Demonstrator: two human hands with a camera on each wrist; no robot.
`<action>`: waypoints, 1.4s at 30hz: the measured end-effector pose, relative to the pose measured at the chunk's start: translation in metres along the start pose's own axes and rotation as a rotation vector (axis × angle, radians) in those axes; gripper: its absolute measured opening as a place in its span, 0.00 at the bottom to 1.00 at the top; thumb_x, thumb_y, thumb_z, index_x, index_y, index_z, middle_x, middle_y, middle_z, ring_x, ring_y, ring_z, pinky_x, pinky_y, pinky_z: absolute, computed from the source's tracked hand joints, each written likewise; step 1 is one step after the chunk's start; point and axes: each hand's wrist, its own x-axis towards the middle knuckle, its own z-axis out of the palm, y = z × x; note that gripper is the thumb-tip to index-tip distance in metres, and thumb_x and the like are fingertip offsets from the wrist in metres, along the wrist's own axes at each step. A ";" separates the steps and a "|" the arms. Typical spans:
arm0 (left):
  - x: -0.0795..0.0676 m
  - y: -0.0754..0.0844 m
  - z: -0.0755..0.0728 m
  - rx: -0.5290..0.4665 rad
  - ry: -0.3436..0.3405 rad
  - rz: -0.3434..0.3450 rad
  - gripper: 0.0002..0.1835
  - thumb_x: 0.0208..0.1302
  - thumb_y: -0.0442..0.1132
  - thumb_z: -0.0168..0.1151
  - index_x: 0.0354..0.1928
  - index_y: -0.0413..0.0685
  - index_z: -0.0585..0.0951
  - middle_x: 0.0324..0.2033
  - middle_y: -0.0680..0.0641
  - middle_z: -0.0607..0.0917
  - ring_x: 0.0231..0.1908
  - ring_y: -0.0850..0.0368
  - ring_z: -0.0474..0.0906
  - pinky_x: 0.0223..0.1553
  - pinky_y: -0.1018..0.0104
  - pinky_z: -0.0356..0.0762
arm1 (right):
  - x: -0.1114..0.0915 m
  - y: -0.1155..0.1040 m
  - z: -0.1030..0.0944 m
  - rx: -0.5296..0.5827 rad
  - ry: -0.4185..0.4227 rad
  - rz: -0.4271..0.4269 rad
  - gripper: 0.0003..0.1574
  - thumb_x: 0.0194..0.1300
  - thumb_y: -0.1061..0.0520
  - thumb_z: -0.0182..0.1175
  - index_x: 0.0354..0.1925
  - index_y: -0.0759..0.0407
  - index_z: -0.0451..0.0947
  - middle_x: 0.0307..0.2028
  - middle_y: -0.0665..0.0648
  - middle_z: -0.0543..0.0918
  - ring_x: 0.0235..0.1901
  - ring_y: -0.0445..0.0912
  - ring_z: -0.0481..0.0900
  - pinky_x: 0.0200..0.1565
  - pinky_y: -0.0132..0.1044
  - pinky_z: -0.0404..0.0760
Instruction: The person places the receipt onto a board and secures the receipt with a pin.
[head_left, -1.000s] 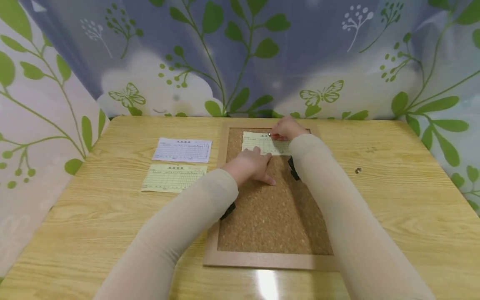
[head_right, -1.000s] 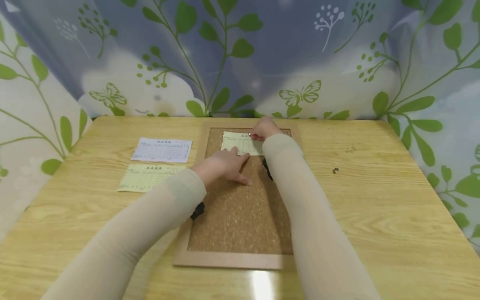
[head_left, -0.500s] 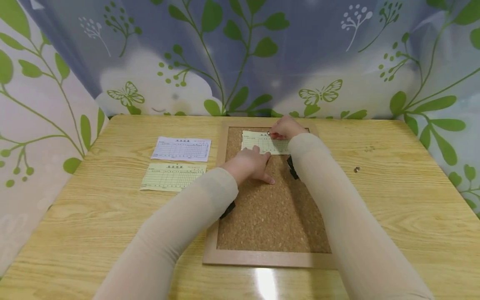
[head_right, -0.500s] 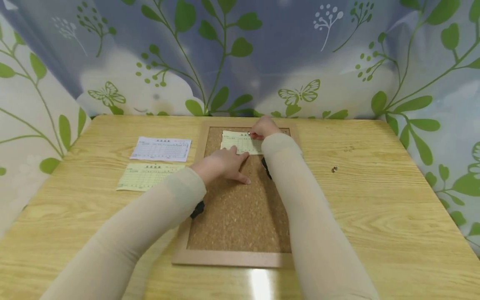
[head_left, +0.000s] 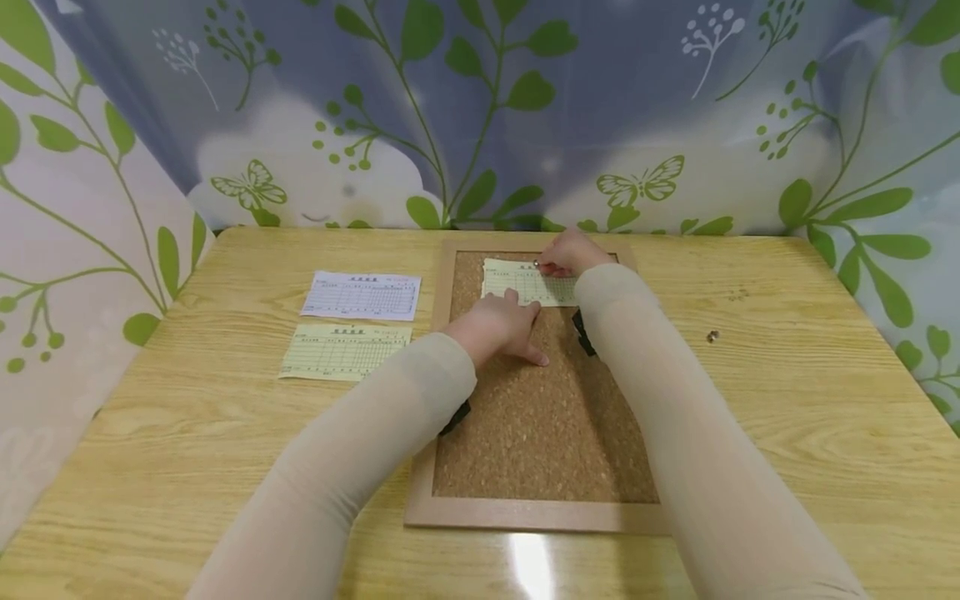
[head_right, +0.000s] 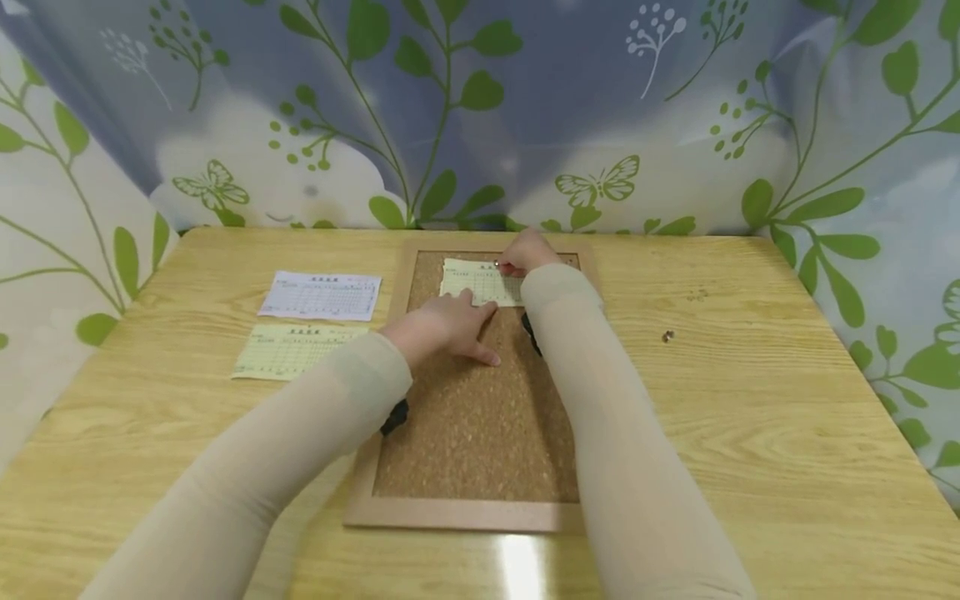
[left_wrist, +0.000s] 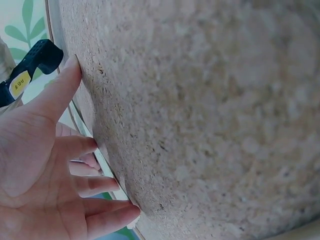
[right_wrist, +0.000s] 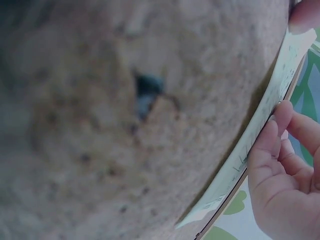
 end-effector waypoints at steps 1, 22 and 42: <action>0.000 0.000 -0.001 0.001 0.000 -0.001 0.49 0.54 0.71 0.53 0.73 0.55 0.52 0.64 0.38 0.59 0.62 0.37 0.60 0.58 0.51 0.65 | 0.000 -0.001 0.000 -0.005 -0.001 0.000 0.08 0.65 0.61 0.57 0.37 0.65 0.79 0.19 0.52 0.79 0.21 0.41 0.75 0.32 0.33 0.77; -0.002 0.001 -0.001 0.019 0.009 0.012 0.50 0.55 0.71 0.52 0.73 0.54 0.51 0.67 0.38 0.56 0.64 0.37 0.56 0.61 0.52 0.61 | -0.035 0.008 -0.006 -0.644 -0.073 -0.383 0.32 0.73 0.55 0.47 0.68 0.67 0.54 0.63 0.69 0.64 0.59 0.60 0.67 0.57 0.52 0.67; -0.001 -0.001 0.000 0.015 -0.001 0.021 0.50 0.55 0.71 0.51 0.73 0.52 0.50 0.70 0.37 0.51 0.66 0.35 0.53 0.64 0.50 0.54 | -0.038 0.023 0.008 -0.860 -0.191 -0.313 0.47 0.69 0.30 0.32 0.74 0.53 0.33 0.69 0.73 0.45 0.67 0.66 0.48 0.62 0.61 0.51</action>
